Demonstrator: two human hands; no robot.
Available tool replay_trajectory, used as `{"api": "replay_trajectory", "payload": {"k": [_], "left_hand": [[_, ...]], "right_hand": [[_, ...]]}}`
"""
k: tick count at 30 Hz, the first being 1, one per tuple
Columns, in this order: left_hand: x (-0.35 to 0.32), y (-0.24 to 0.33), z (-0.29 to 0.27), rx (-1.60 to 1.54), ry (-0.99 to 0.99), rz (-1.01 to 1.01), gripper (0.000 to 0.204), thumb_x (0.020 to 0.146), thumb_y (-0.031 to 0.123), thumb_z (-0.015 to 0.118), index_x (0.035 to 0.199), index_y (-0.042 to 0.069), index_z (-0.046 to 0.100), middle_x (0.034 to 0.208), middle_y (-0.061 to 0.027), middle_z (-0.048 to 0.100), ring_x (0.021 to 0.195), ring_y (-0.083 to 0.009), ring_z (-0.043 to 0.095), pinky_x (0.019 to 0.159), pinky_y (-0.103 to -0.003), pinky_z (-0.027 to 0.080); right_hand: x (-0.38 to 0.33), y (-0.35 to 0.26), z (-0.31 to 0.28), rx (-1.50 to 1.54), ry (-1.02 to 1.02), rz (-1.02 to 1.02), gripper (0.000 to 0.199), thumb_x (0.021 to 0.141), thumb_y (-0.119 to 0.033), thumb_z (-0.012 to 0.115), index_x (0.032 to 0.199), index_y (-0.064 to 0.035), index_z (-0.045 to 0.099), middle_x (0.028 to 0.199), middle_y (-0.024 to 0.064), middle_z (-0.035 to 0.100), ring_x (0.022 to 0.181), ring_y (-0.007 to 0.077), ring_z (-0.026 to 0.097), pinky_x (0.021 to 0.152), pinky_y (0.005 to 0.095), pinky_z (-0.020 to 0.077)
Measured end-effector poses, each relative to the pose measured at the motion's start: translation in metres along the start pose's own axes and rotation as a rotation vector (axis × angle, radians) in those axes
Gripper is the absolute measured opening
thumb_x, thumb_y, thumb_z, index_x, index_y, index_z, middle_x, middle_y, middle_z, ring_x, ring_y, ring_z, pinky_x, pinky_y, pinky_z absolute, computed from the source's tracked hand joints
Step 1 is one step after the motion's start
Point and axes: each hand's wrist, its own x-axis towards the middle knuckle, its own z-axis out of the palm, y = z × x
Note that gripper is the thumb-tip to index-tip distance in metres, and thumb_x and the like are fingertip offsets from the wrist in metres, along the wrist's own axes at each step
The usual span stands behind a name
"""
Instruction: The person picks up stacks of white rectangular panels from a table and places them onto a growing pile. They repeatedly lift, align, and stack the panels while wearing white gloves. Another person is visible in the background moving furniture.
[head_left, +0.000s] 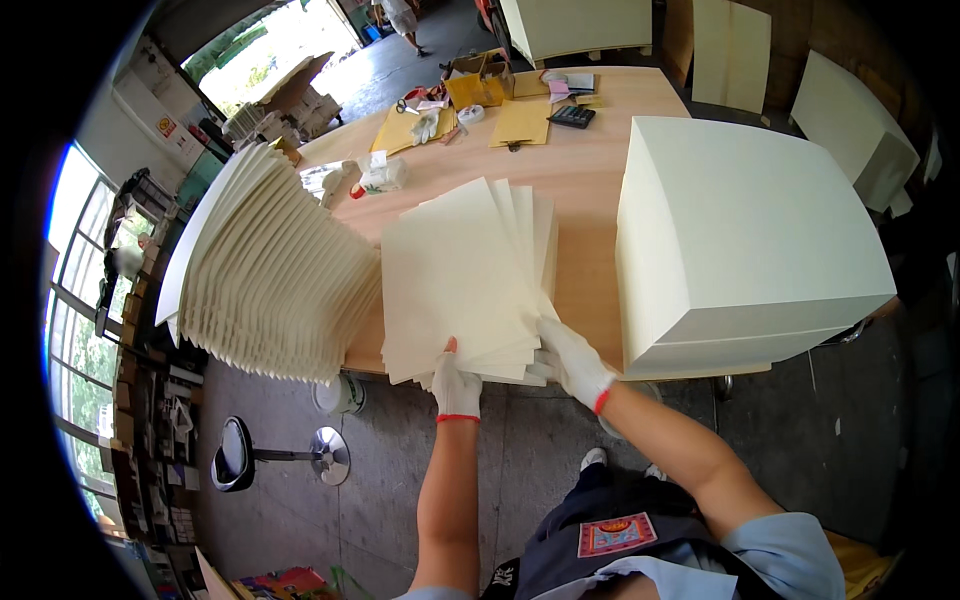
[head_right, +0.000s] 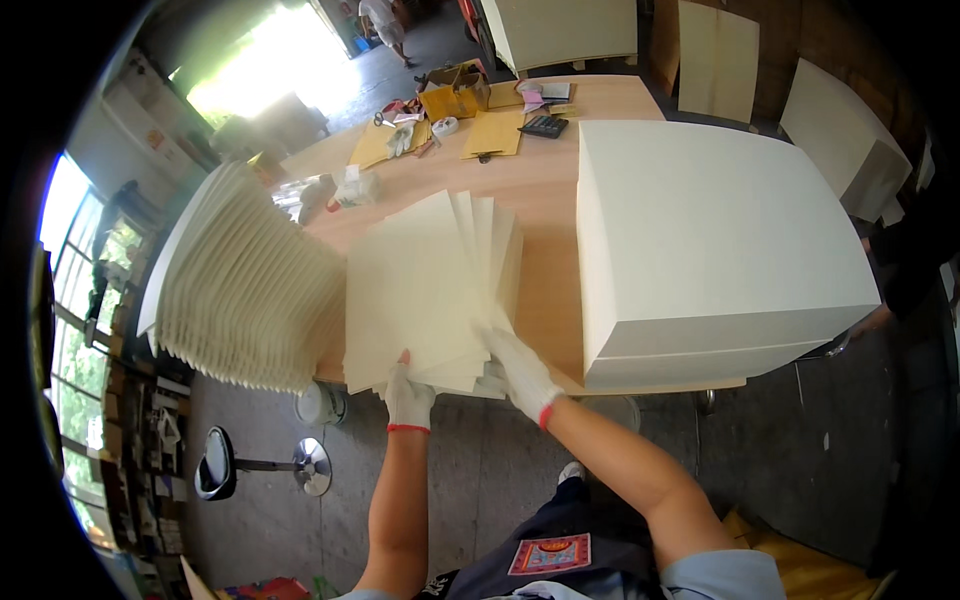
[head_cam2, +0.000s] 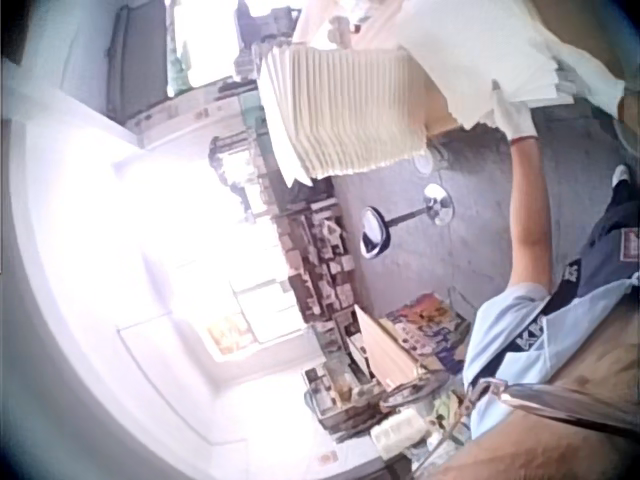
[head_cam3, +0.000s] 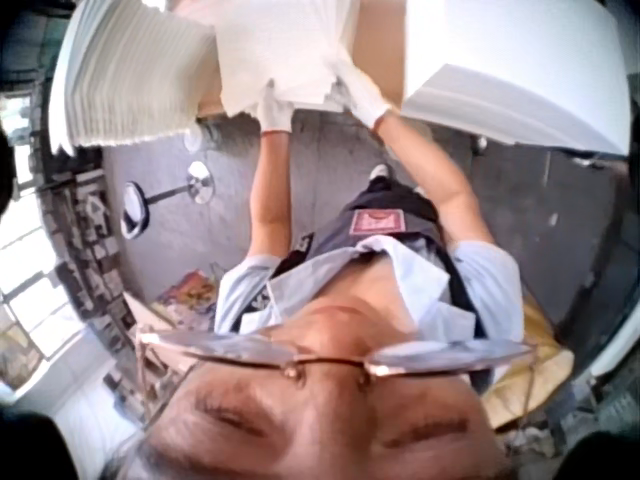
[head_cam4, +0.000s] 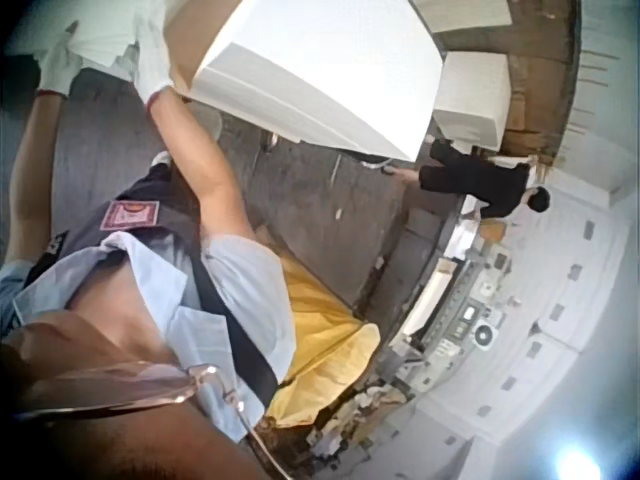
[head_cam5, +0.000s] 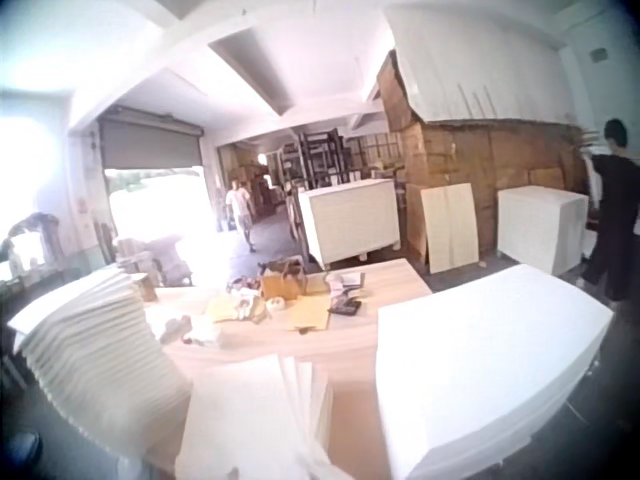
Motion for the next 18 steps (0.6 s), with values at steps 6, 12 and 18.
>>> {"api": "replay_trajectory", "payload": {"k": [6, 12, 18], "left_hand": [[0.013, -0.004, -0.020, 0.015, -0.075, 0.054, 0.033, 0.102, 0.007, 0.062, 0.134, 0.002, 0.059, 0.135, -0.0112, 0.063, 0.124, -0.0272, 0.063, 0.108, -0.045, 0.055], [-0.012, 0.008, -0.001, -0.099, -0.111, 0.083, 0.034, 0.098, 0.001, 0.061, 0.132, 0.004, 0.056, 0.133, -0.0116, 0.063, 0.125, -0.0276, 0.063, 0.110, -0.044, 0.055], [-0.016, 0.008, 0.002, -0.036, -0.134, 0.127, 0.027, 0.096, -0.002, 0.065, 0.122, 0.002, 0.061, 0.129, -0.0113, 0.064, 0.123, -0.0272, 0.063, 0.110, -0.042, 0.055]], "right_hand": [[-0.104, 0.016, -0.074, -0.197, 0.000, 0.191, 0.040, 0.108, -0.029, 0.062, 0.140, -0.0047, 0.060, 0.115, 0.0149, 0.073, 0.095, 0.0219, 0.074, 0.078, 0.0325, 0.0612], [-0.165, 0.044, -0.156, -0.160, 0.221, 0.216, 0.038, 0.109, -0.027, 0.058, 0.140, -0.0051, 0.058, 0.116, 0.0162, 0.073, 0.096, 0.0241, 0.074, 0.079, 0.0344, 0.0618], [-0.179, 0.059, -0.167, -0.078, 0.245, 0.195, 0.037, 0.108, -0.026, 0.059, 0.139, -0.0057, 0.059, 0.115, 0.0156, 0.073, 0.095, 0.0239, 0.074, 0.080, 0.0354, 0.0618]]}}
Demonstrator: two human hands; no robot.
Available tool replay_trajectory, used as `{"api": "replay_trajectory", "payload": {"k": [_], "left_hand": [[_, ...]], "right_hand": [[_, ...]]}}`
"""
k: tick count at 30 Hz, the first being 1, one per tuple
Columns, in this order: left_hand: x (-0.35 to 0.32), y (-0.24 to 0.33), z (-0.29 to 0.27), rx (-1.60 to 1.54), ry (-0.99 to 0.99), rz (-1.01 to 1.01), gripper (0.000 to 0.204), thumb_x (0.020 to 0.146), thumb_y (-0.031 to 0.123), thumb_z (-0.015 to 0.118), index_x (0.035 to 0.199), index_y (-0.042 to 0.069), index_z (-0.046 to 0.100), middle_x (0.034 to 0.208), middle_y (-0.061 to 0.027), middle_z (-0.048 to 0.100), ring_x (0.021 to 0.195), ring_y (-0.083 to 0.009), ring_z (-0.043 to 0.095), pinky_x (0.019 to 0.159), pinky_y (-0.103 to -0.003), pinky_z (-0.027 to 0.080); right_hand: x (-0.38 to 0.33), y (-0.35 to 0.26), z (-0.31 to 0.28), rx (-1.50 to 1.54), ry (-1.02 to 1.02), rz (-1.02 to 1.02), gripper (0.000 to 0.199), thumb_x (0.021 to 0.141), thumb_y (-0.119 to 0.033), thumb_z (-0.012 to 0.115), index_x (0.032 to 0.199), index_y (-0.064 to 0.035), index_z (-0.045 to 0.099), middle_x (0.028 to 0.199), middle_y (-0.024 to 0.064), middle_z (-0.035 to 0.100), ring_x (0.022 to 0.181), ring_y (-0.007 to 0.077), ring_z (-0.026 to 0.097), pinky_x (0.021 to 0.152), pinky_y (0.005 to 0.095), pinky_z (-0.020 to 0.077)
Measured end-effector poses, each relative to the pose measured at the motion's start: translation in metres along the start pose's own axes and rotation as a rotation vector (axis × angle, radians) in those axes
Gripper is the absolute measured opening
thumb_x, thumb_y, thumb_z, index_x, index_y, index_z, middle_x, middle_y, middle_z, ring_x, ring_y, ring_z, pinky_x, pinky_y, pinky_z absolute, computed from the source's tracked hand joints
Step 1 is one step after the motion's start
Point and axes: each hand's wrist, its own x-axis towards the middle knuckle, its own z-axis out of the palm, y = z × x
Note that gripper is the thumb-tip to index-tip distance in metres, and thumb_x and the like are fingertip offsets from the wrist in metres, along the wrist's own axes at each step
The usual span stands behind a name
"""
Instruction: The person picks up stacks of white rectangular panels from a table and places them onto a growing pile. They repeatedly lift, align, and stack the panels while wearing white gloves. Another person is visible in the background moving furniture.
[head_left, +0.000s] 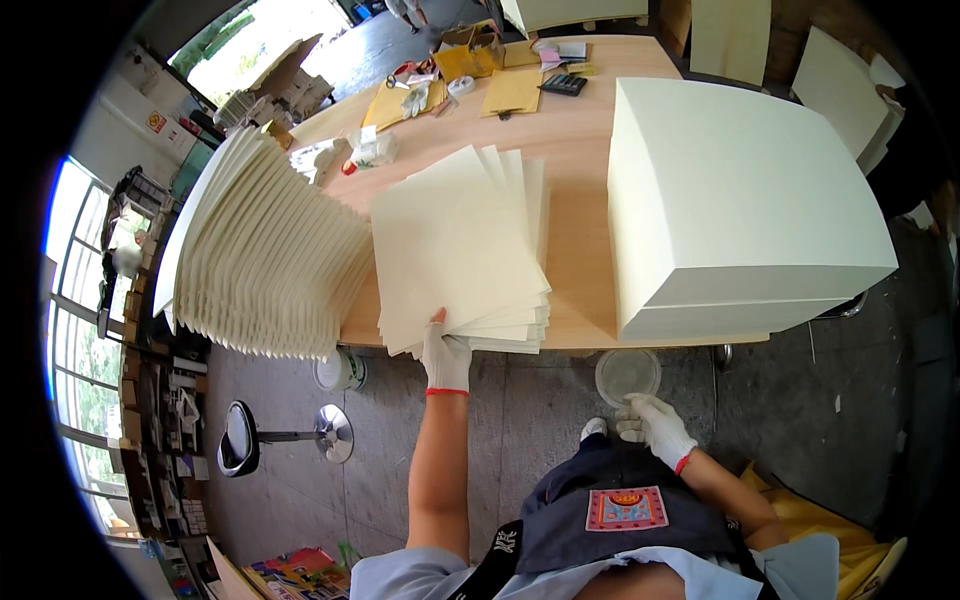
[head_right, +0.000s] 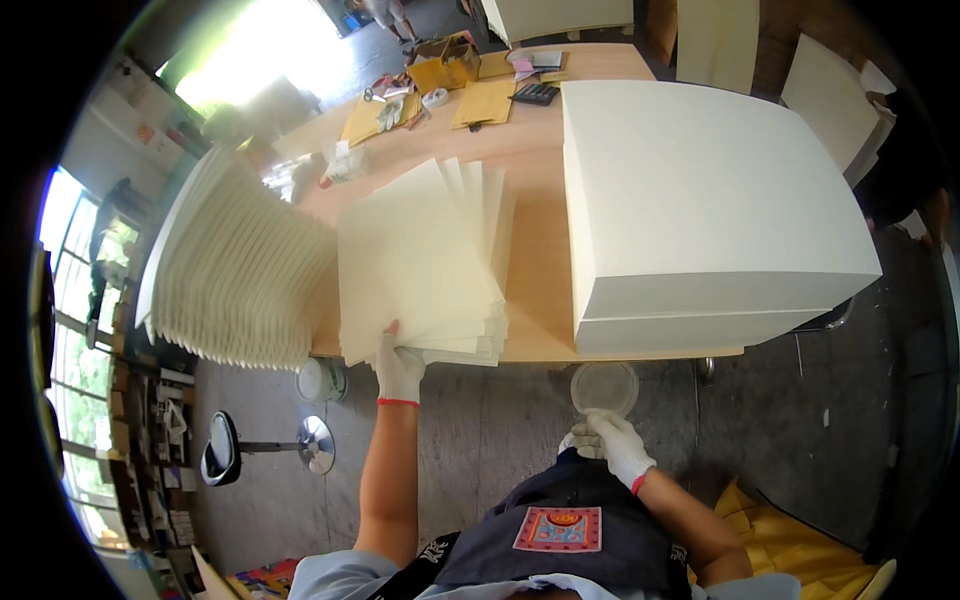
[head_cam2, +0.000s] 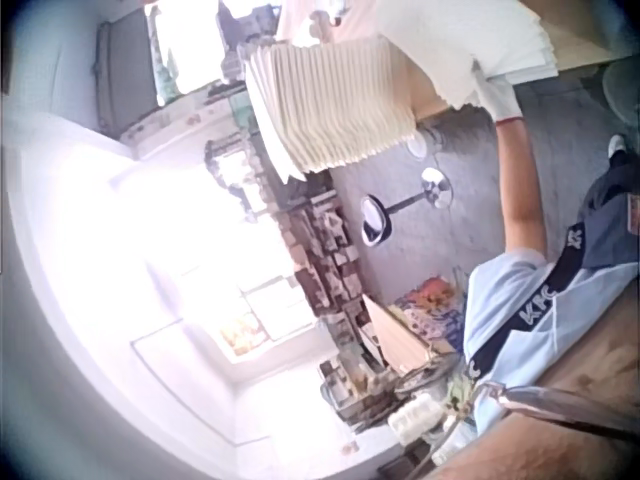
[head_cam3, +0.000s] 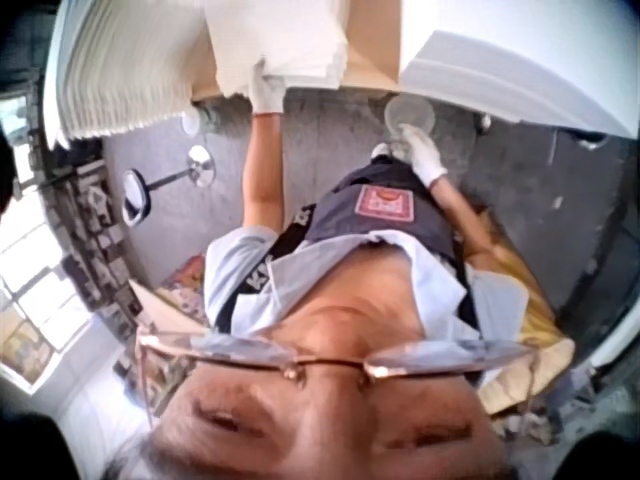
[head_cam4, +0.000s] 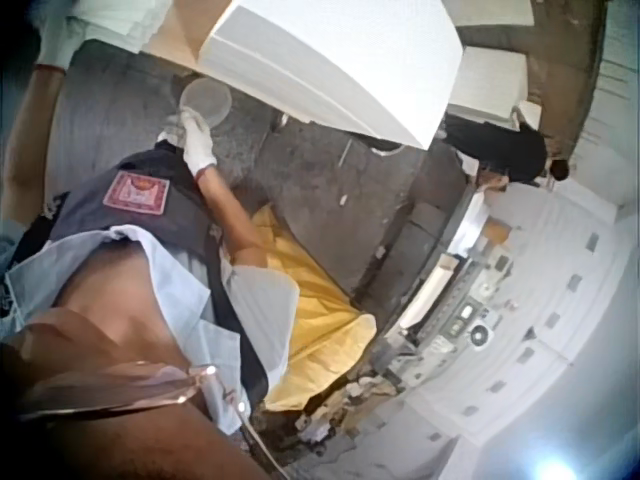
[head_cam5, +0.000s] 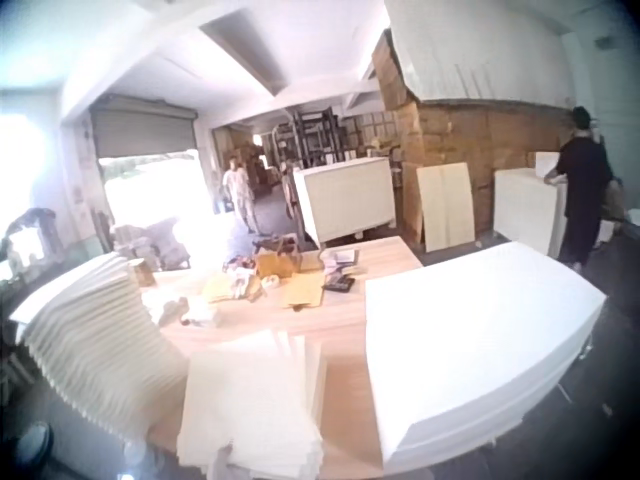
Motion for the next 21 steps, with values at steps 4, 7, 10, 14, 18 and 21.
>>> {"api": "replay_trajectory", "payload": {"k": [4, 7, 10, 14, 18, 21], "left_hand": [[0.000, -0.005, -0.004, -0.006, 0.057, 0.002, 0.023, 0.096, 0.001, 0.068, 0.119, 0.004, 0.064, 0.125, -0.0084, 0.066, 0.118, -0.0232, 0.064, 0.107, -0.038, 0.054], [0.010, -0.009, -0.006, -0.086, 0.176, -0.041, 0.024, 0.098, 0.002, 0.066, 0.121, 0.005, 0.065, 0.125, -0.0070, 0.068, 0.117, -0.0232, 0.065, 0.108, -0.039, 0.053], [0.004, -0.017, -0.006, -0.112, 0.157, 0.014, 0.020, 0.098, 0.005, 0.069, 0.118, 0.005, 0.066, 0.120, -0.0063, 0.069, 0.114, -0.0217, 0.065, 0.104, -0.036, 0.054], [0.000, -0.018, 0.000, -0.112, 0.212, 0.023, 0.014, 0.097, 0.007, 0.072, 0.110, 0.006, 0.068, 0.115, -0.0052, 0.070, 0.109, -0.0206, 0.066, 0.099, -0.034, 0.054], [0.005, -0.012, -0.004, -0.010, 0.312, -0.022, 0.011, 0.095, 0.009, 0.075, 0.105, 0.009, 0.070, 0.111, -0.0021, 0.070, 0.101, -0.0158, 0.066, 0.085, -0.029, 0.056], [0.003, -0.012, 0.004, 0.066, 0.365, -0.014, 0.014, 0.094, 0.007, 0.076, 0.106, 0.012, 0.071, 0.108, 0.0003, 0.070, 0.095, -0.0128, 0.065, 0.076, -0.027, 0.055]], "right_hand": [[-0.004, -0.005, 0.009, -0.007, -0.046, -0.026, 0.035, 0.108, -0.026, 0.060, 0.137, -0.0055, 0.060, 0.115, 0.0153, 0.073, 0.095, 0.0232, 0.074, 0.080, 0.0358, 0.0618], [-0.011, -0.009, 0.009, -0.051, -0.045, -0.030, 0.035, 0.108, -0.026, 0.060, 0.136, -0.0051, 0.061, 0.114, 0.0147, 0.073, 0.095, 0.0229, 0.074, 0.080, 0.0353, 0.0620], [-0.016, -0.008, -0.004, -0.035, -0.042, -0.039, 0.035, 0.107, -0.025, 0.060, 0.136, -0.0046, 0.061, 0.112, 0.0141, 0.073, 0.094, 0.0229, 0.074, 0.079, 0.0349, 0.0622], [-0.025, 0.000, -0.025, -0.017, -0.011, -0.055, 0.035, 0.108, -0.025, 0.059, 0.137, -0.0054, 0.061, 0.113, 0.0139, 0.073, 0.093, 0.0236, 0.074, 0.078, 0.0357, 0.0626], [-0.026, 0.012, -0.042, -0.016, -0.012, -0.081, 0.034, 0.109, -0.024, 0.057, 0.138, -0.0067, 0.060, 0.115, 0.0144, 0.072, 0.094, 0.0254, 0.074, 0.079, 0.0390, 0.0632], [-0.023, 0.023, -0.051, 0.061, -0.028, -0.100, 0.033, 0.107, -0.024, 0.061, 0.135, -0.0051, 0.062, 0.111, 0.0146, 0.074, 0.095, 0.0250, 0.075, 0.080, 0.0373, 0.0638]]}}
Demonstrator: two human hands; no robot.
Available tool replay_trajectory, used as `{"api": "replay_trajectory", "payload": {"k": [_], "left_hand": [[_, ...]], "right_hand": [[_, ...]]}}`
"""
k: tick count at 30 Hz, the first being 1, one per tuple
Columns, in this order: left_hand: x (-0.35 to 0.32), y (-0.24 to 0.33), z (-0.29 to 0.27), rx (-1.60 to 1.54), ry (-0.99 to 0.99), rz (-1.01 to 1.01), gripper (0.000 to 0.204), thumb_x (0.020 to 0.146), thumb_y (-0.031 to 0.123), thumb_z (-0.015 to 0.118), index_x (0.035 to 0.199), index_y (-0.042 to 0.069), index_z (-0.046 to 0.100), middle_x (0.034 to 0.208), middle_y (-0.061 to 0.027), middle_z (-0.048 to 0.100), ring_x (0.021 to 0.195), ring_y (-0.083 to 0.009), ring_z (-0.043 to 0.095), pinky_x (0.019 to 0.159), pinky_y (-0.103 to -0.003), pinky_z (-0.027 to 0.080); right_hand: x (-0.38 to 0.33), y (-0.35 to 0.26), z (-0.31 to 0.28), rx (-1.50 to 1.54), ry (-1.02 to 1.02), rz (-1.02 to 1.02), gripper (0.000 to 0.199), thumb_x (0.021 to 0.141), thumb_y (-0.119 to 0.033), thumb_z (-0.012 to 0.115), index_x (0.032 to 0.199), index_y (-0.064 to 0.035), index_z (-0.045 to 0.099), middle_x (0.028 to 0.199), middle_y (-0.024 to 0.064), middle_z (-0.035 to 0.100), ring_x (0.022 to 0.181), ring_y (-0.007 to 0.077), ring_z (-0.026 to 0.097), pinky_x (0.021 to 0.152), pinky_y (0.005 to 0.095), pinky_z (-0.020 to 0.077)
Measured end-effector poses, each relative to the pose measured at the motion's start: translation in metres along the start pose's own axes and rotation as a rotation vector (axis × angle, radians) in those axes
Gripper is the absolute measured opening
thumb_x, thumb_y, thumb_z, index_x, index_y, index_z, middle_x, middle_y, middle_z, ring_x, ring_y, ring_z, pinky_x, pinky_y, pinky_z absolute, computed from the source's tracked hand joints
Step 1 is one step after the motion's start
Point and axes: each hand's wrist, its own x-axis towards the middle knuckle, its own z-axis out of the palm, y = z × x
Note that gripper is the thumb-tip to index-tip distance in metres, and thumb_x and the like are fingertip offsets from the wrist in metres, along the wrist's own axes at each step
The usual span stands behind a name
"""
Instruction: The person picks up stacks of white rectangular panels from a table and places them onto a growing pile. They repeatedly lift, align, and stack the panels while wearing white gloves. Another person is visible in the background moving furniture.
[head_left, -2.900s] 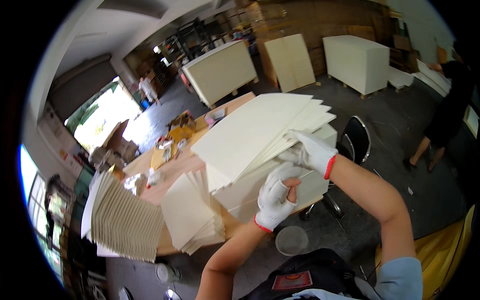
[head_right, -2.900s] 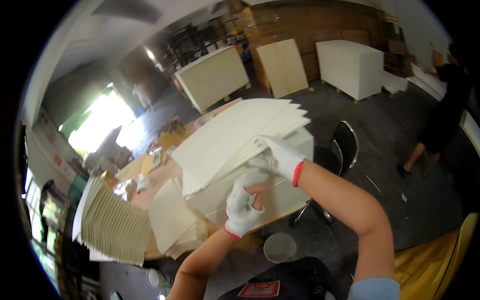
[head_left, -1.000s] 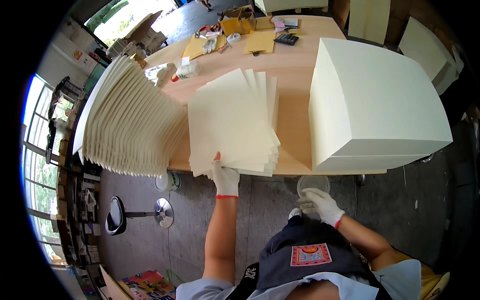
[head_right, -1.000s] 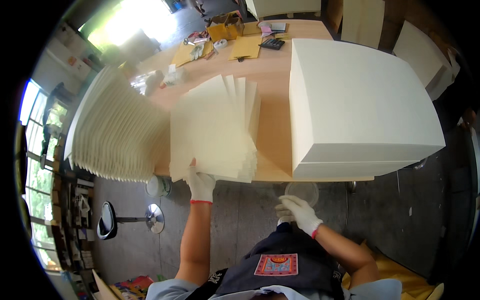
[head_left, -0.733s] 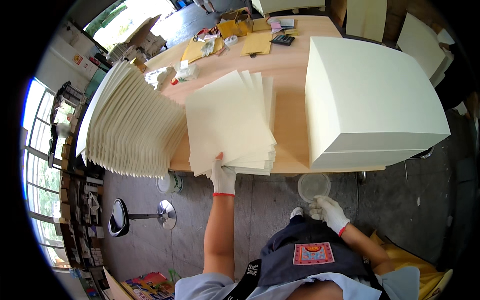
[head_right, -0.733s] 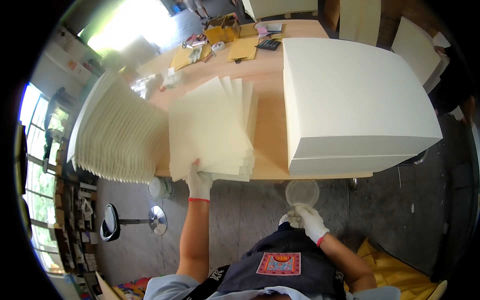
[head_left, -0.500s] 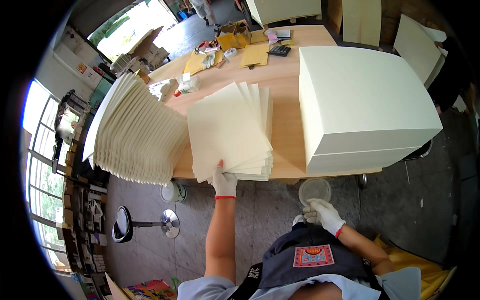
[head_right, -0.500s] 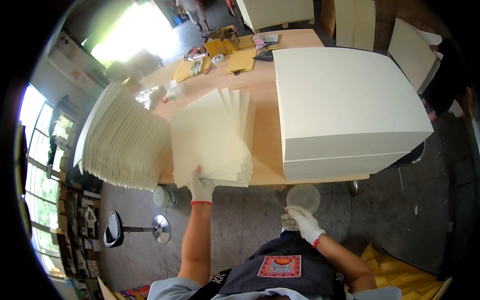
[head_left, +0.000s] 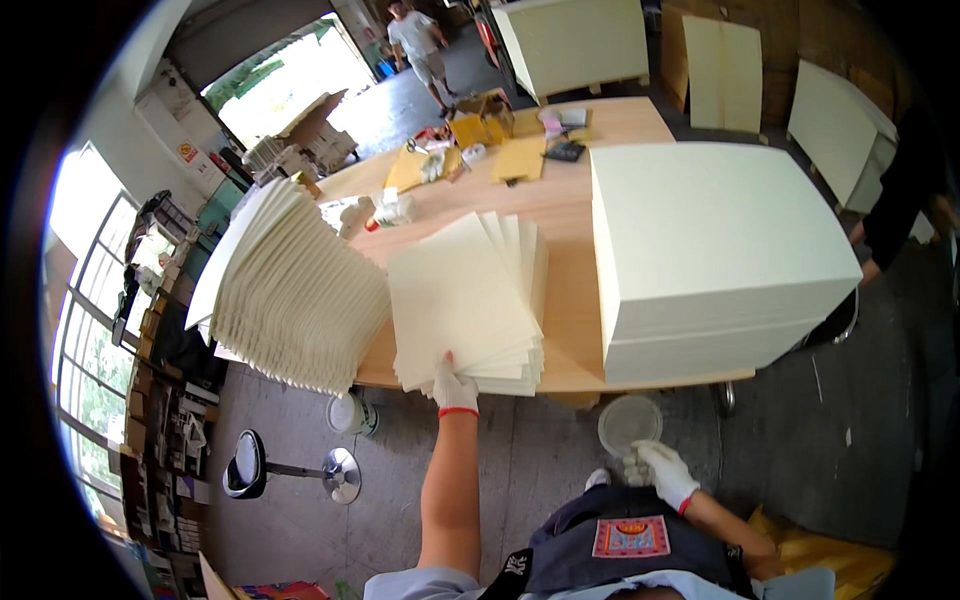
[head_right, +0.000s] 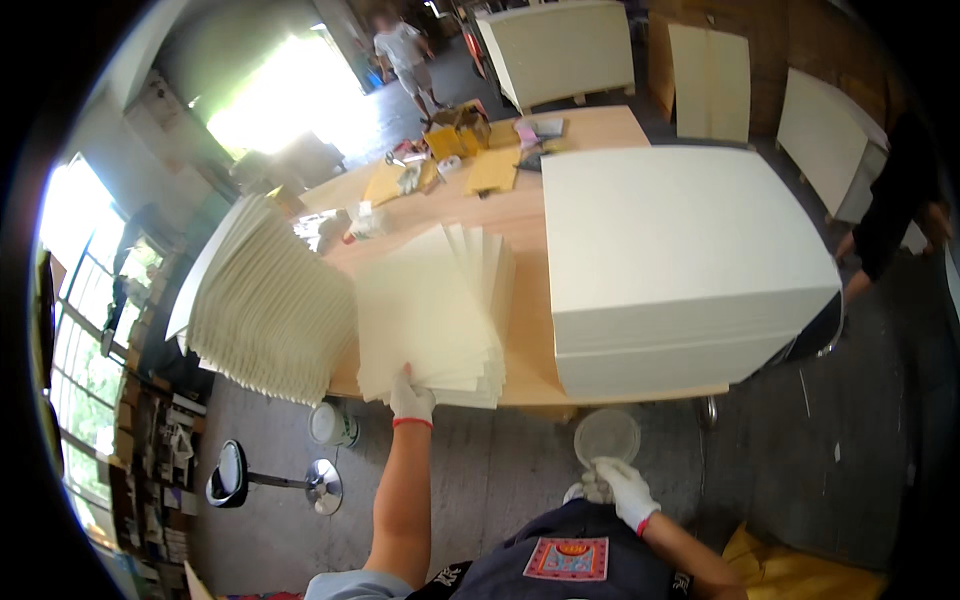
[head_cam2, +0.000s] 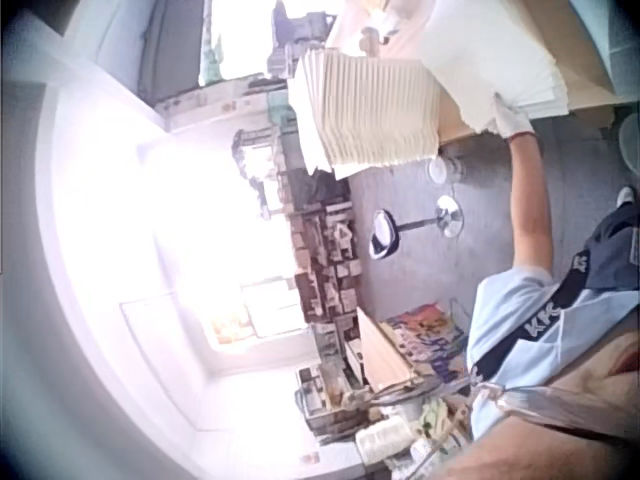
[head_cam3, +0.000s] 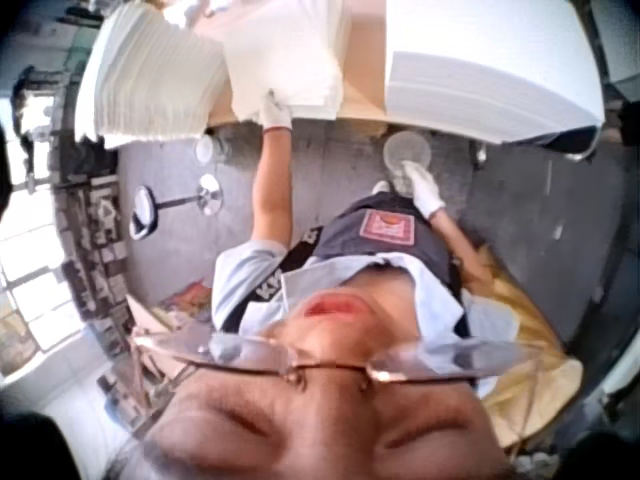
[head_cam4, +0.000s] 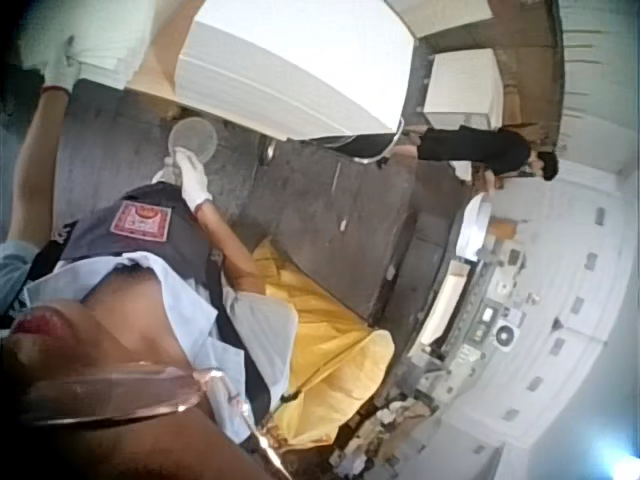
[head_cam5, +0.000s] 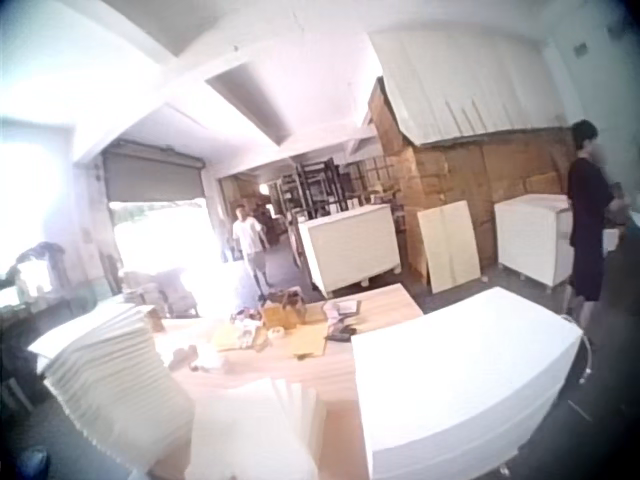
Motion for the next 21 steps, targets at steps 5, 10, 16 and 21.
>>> {"api": "replay_trajectory", "payload": {"k": [5, 10, 16, 21], "left_hand": [[0.005, -0.007, 0.003, -0.103, -0.016, -0.039, 0.017, 0.096, 0.005, 0.072, 0.111, 0.013, 0.070, 0.109, 0.0000, 0.070, 0.097, -0.0147, 0.065, 0.084, -0.030, 0.057], [0.021, 0.006, -0.051, -0.388, -0.204, -0.138, 0.016, 0.101, 0.014, 0.063, 0.117, 0.013, 0.064, 0.119, -0.0014, 0.068, 0.108, -0.0196, 0.065, 0.096, -0.038, 0.054], [-0.086, -0.035, -0.072, -0.427, -0.486, -0.123, 0.022, 0.105, 0.024, 0.055, 0.125, 0.014, 0.057, 0.131, -0.0027, 0.064, 0.120, -0.0244, 0.063, 0.103, -0.045, 0.050], [-0.245, -0.054, -0.024, 0.231, -0.735, 0.270, 0.032, 0.100, 0.011, 0.064, 0.131, 0.007, 0.061, 0.132, -0.0128, 0.068, 0.119, -0.0273, 0.066, 0.098, -0.039, 0.052]], "right_hand": [[-0.003, -0.011, 0.005, -0.029, -0.004, 0.024, 0.032, 0.106, -0.026, 0.061, 0.131, -0.0055, 0.062, 0.109, 0.0153, 0.074, 0.094, 0.0266, 0.075, 0.080, 0.0395, 0.0633], [0.017, -0.039, 0.032, -0.145, -0.066, 0.049, 0.034, 0.105, -0.032, 0.060, 0.126, -0.0060, 0.063, 0.106, 0.0155, 0.074, 0.093, 0.0283, 0.074, 0.080, 0.0405, 0.0614], [0.012, -0.107, 0.035, -0.183, 0.026, -0.082, 0.037, 0.103, -0.039, 0.059, 0.119, -0.0066, 0.065, 0.103, 0.0158, 0.074, 0.092, 0.0302, 0.074, 0.080, 0.0416, 0.0592], [-0.033, -0.166, -0.011, -0.222, 0.181, -0.377, 0.041, 0.102, -0.045, 0.058, 0.114, -0.0071, 0.066, 0.101, 0.0160, 0.074, 0.091, 0.0318, 0.073, 0.080, 0.0426, 0.0574]]}}
